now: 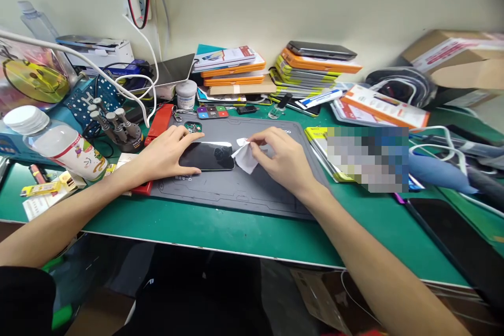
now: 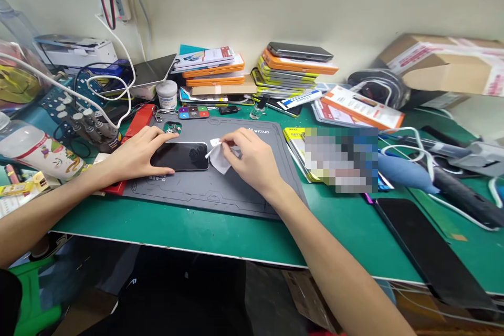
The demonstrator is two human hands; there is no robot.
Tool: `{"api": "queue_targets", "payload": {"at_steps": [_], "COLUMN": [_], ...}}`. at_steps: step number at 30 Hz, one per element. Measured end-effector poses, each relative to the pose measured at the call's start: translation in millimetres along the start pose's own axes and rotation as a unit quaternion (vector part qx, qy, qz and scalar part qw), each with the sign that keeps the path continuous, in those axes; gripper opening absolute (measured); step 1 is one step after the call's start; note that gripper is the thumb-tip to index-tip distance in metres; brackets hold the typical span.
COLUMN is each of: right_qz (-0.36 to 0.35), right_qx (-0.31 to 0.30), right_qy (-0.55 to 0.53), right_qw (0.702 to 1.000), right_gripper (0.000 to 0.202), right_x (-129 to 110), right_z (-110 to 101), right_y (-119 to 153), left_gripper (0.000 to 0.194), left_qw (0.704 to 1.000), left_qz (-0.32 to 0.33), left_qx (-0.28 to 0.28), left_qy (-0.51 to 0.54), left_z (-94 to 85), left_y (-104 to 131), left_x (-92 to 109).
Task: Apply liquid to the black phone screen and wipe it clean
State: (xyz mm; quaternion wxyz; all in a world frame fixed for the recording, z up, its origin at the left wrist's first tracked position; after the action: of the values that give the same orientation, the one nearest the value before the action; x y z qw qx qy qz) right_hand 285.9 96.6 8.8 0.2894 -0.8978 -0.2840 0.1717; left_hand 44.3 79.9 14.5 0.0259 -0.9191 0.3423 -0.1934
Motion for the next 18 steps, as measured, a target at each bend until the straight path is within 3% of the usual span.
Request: {"api": "queue_targets", "payload": {"at_steps": [9, 14, 18], "right_qz": [-0.103, -0.125, -0.14], "right_qx": [-0.038, -0.082, -0.104], "right_qy": [0.021, 0.01, -0.004], "right_qw": [0.994, 0.989, 0.985], "right_gripper": [0.024, 0.027, 0.029], "right_x": [-33, -39, -40], "right_z": [7, 16, 11], "right_y": [4, 6, 6], "left_gripper": [0.079, 0.078, 0.079], "left_qw": [1.0, 1.0, 1.0], "left_qz": [0.017, 0.001, 0.005], "left_qx": [-0.004, -0.026, -0.029], "left_qy": [0.005, 0.012, 0.003], "left_z": [2.8, 10.0, 12.2], "left_y": [-1, -1, -1], "left_x": [-1, -7, -8]}}
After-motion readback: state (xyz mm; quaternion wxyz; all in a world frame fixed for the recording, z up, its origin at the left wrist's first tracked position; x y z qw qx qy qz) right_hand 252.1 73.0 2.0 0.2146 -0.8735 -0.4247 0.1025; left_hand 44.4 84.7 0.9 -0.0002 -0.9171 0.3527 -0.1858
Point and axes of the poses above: each hand's wrist, its own y-axis away from the middle knuckle, its own z-axis out of the palm, x = y × z, the point moved 8 cm from there along -y, towards the middle knuckle, and after that the axes turned 14 degrees about y, right-handed, at the moved point
